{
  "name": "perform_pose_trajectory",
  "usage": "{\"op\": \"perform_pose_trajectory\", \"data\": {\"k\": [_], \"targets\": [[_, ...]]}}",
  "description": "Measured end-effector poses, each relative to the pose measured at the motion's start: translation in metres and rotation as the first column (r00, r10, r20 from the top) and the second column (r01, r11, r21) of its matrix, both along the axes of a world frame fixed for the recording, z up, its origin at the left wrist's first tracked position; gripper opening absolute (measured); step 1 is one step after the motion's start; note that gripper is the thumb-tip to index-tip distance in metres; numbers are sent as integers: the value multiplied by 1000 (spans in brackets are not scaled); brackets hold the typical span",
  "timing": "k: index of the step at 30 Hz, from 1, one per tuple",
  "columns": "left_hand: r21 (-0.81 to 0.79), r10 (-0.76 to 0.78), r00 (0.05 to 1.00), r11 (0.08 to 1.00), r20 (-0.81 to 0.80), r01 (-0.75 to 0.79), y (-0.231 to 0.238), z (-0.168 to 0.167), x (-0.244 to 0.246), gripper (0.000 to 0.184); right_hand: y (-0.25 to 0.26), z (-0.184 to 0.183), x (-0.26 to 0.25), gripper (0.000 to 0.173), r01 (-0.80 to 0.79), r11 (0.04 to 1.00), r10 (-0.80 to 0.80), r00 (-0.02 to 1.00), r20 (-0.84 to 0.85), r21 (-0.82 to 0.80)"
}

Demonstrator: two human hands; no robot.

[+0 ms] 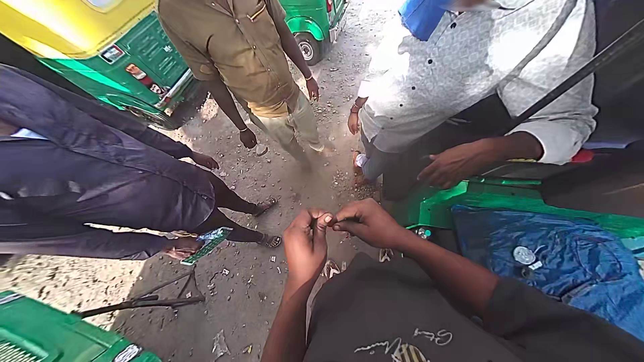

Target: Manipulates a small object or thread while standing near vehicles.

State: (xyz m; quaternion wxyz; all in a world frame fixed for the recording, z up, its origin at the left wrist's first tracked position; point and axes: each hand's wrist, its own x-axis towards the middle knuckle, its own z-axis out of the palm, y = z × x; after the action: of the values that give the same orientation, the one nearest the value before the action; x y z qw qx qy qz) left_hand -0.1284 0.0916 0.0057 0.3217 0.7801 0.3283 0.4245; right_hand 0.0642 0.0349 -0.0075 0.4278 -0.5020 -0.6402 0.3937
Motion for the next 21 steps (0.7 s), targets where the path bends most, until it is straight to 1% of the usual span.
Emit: {"op": "perform_pose_trajectory", "data": {"k": [3, 6, 9, 12, 15, 16, 18, 21], "targets": [[24, 4, 1000, 1000, -30, -3, 2, 1, -1, 19, 2, 6, 0, 17, 57, 998, -54, 996, 65, -39], [31, -3, 999, 1000, -35, 4, 3, -2, 2, 18, 8, 8, 0, 19, 91, 994, -82, 985, 155, -53], [43, 24, 998, 999, -64, -21, 2, -5, 4, 18, 11, 7, -2, 23, 103, 992, -89, 980, 180, -69], [85, 73, 991, 994, -115, -64, -3, -7, 6, 21, 11, 2, -2, 25, 92, 993, -84, 992, 98, -74], [132, 106, 986, 987, -127, -90, -2, -11, 10, 23, 9, -8, 1, 17, 10, 1000, -11, 995, -94, -8], [137, 121, 985, 985, -124, -103, -2, -13, 10, 23, 9, -10, 1, 16, -13, 1000, 13, 992, -125, 7], [141, 148, 981, 981, -123, -130, 0, -16, 8, 24, 8, -14, -1, 17, -41, 999, 45, 992, -120, 35], [159, 157, 978, 978, -134, -135, 0, -19, 8, 27, 7, -19, -1, 15, 21, 998, -16, 995, -96, 51]]}}
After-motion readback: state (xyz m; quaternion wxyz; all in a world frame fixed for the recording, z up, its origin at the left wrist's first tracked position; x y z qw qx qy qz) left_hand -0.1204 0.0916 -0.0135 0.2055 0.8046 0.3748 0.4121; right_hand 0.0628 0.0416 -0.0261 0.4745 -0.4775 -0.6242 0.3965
